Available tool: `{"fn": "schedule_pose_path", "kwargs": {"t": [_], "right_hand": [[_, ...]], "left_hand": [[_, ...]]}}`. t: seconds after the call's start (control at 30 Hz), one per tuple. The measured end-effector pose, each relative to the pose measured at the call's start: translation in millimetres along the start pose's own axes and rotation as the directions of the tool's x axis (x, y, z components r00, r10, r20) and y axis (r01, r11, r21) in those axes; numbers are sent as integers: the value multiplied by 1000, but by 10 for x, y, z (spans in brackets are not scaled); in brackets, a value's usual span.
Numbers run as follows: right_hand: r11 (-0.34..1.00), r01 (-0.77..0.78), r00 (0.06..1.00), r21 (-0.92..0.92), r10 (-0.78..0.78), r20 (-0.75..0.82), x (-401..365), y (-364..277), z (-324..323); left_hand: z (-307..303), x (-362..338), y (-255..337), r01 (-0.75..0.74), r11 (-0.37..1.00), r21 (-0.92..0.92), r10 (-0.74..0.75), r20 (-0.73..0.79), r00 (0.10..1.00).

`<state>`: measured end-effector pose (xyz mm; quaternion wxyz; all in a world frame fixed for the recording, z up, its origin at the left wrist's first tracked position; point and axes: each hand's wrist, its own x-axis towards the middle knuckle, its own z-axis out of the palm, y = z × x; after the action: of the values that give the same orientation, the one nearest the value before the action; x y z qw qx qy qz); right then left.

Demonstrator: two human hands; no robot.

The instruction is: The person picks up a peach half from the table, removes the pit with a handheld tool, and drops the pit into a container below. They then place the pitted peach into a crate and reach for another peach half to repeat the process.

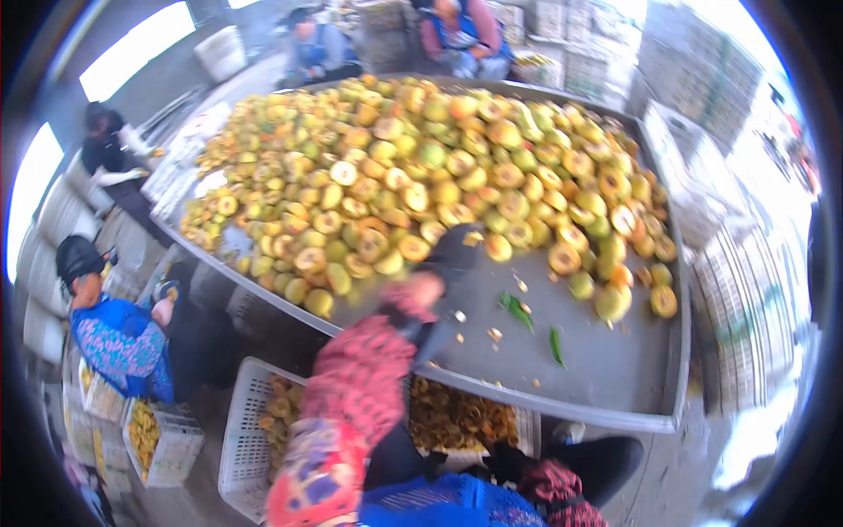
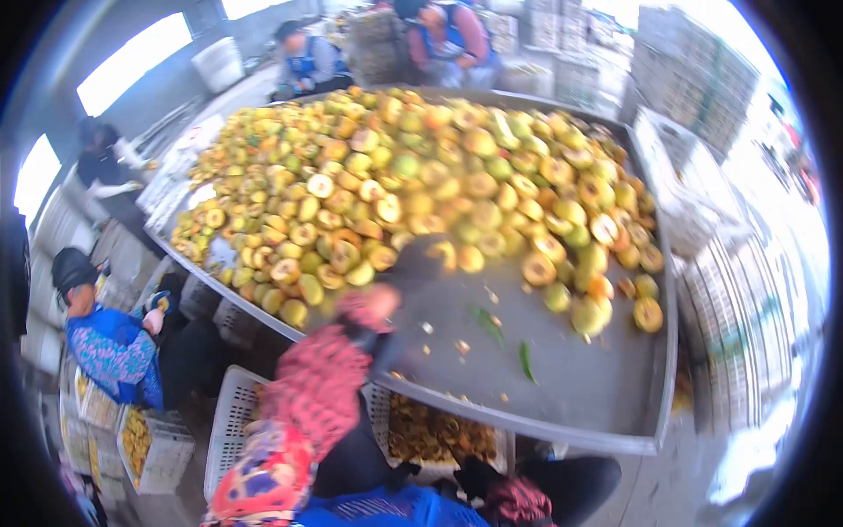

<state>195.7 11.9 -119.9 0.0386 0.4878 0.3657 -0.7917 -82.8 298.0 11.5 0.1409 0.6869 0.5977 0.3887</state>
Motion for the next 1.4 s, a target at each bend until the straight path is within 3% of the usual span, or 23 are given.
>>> {"fn": "schedule_pose_path", "kwargs": {"t": [0.03, 0.1, 0.17, 0.23, 0.3, 0.33, 0.37, 0.4, 0.43, 0.5, 0.53, 0.57, 0.63, 0.67, 0.7, 0.8, 0.93, 0.97, 1.07, 1.17, 1.27, 1.4], "right_hand": [[998, -14, 1000, 54, 14, 6, 14, -40, -15], [985, -51, 999, 163, 48, 20, 35, -82, -45], [972, -65, 998, 227, 61, 26, 32, -97, -60], [961, -71, 997, 269, 63, 39, 35, -118, -69], [953, -73, 997, 295, 59, 58, 48, -121, -55], [949, -69, 997, 308, 52, 65, 25, -98, -50], [945, -57, 997, 322, 36, 71, 14, -102, -48], [940, -50, 997, 337, 27, 71, -11, -81, -28], [938, -39, 997, 346, 11, 83, -27, -91, -23], [929, -29, 995, 370, -7, 95, -92, -75, -5], [928, -17, 995, 372, -20, 97, -116, -72, -7], [930, 3, 995, 367, -40, 94, -152, -81, -6], [947, 97, 990, 307, -123, 68, -260, -136, 22], [975, 136, 990, 173, -140, 11, -387, -219, 50], [987, 158, 987, 33, -156, -47, -608, -434, 138], [967, 250, 968, -42, -250, 5, -1041, -742, 236], [895, 446, 895, 10, -446, -21, -1351, -846, 325], [867, 487, 872, 100, -490, -2, -1465, -914, 349], [837, 525, 850, 154, -503, -158, -1511, -980, 468], [750, 648, 758, 134, -621, -199, -1477, -1058, 525], [704, 690, 721, 168, -646, -252, -1536, -1261, 644], [648, 754, 642, 105, -693, -327, -1353, -1254, 648]], "left_hand": [[220, 188, -86, -24, 998, 54, 25, -10, 1000], [102, 188, 249, 75, 904, 421, -123, 87, 989], [473, 291, -87, -46, 782, 622, -66, 156, 986], [519, 258, -49, -107, 740, 664, -26, 186, 982], [379, 216, -19, -41, 888, 457, -44, 175, 983], [226, 170, 15, 42, 976, 212, -81, 179, 981], [54, 120, 54, 163, 978, -133, -131, 219, 967], [-123, 48, 113, 316, 798, -513, -160, 325, 932], [-300, -68, 196, 474, 477, -740, -159, 458, 875], [-546, -339, 313, 663, -71, -745, -24, 666, 745], [-604, -482, 336, 703, -260, -662, 47, 719, 694], [-623, -617, 354, 719, -344, -604, 83, 743, 664], [-544, -849, 326, 660, -99, -745, -23, 665, 747], [-551, -969, 371, 629, -7, -777, -64, 629, 775], [-613, -1067, 438, 659, -168, -733, -6, 669, 743], [-739, -1335, 772, 671, -382, -636, 56, 709, 703], [-684, -1642, 1000, 644, -378, -665, 46, 682, 730], [-690, -1688, 1156, 602, -410, -685, -31, 670, 742], [-585, -1871, 1241, 535, -482, -694, 16, 604, 797], [-567, -2013, 1469, 478, -404, -780, -88, 553, 829], [-445, -2189, 1566, 384, -115, -916, -144, 398, 906], [-399, -2317, 1834, 241, 485, -841, -85, 229, 970]]}}
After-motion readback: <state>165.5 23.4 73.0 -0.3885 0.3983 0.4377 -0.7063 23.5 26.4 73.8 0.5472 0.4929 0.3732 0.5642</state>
